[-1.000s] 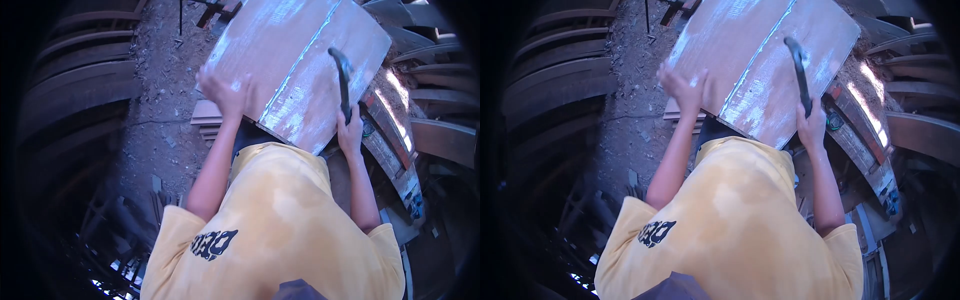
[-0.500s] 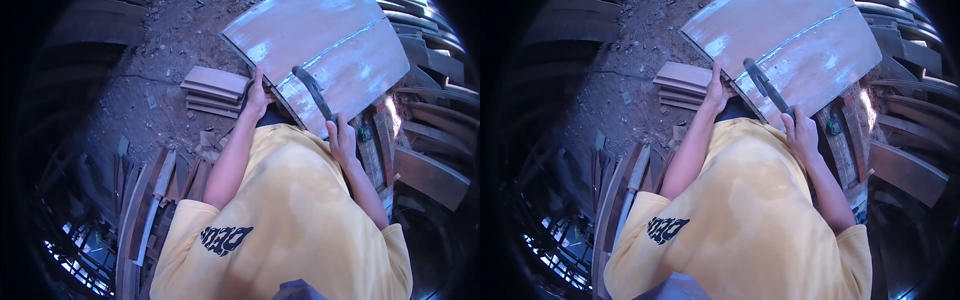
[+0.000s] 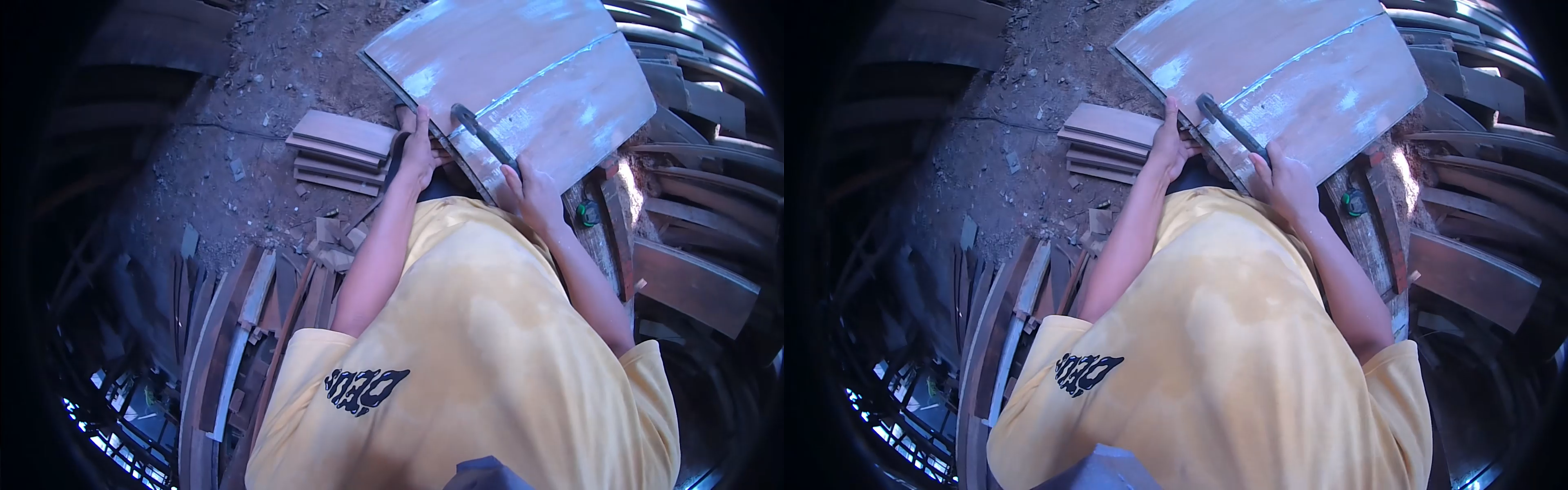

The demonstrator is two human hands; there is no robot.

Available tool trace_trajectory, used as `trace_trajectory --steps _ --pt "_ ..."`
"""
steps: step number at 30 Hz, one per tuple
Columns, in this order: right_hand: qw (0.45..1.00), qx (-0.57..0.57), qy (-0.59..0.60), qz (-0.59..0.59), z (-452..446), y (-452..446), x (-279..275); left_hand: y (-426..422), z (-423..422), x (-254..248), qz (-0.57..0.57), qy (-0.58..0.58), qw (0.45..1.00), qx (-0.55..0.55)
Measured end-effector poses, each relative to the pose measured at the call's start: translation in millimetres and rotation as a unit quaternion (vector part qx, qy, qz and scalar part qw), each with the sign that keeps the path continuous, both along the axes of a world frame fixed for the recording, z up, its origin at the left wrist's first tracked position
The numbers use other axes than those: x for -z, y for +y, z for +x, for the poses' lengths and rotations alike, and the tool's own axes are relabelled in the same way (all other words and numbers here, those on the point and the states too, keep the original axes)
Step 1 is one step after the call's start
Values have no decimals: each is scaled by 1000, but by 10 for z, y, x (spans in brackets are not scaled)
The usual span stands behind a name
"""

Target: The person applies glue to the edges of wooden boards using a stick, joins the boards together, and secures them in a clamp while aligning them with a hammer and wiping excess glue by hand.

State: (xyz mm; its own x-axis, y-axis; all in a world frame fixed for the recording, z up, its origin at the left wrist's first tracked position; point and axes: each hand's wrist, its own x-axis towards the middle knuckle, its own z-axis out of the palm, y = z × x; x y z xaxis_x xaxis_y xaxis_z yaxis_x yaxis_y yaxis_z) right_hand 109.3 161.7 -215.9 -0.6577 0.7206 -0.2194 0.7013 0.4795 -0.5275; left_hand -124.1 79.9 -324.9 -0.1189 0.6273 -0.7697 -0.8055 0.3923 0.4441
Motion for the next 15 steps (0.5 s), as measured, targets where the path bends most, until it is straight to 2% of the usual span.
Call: trace_trajectory --steps 2,6,10,12,14,15 --pt "998 41 -27 -42 -6 27 -12 9 9 -64 4 19 999 -26" --pt "990 102 81 -60 71 65 -277 -17 -6 -28 5 -2 1000 -15" --pt "980 141 141 8 72 205 -467 7 -21 -178 -34 27 999 13" --pt "978 123 165 22 63 215 -312 85 -1 -324 -49 62 996 35" --pt "993 81 80 24 6 220 -90 101 -46 -318 -82 60 993 55" --pt "993 86 82 26 -9 205 -35 106 -50 -338 -79 71 992 72"
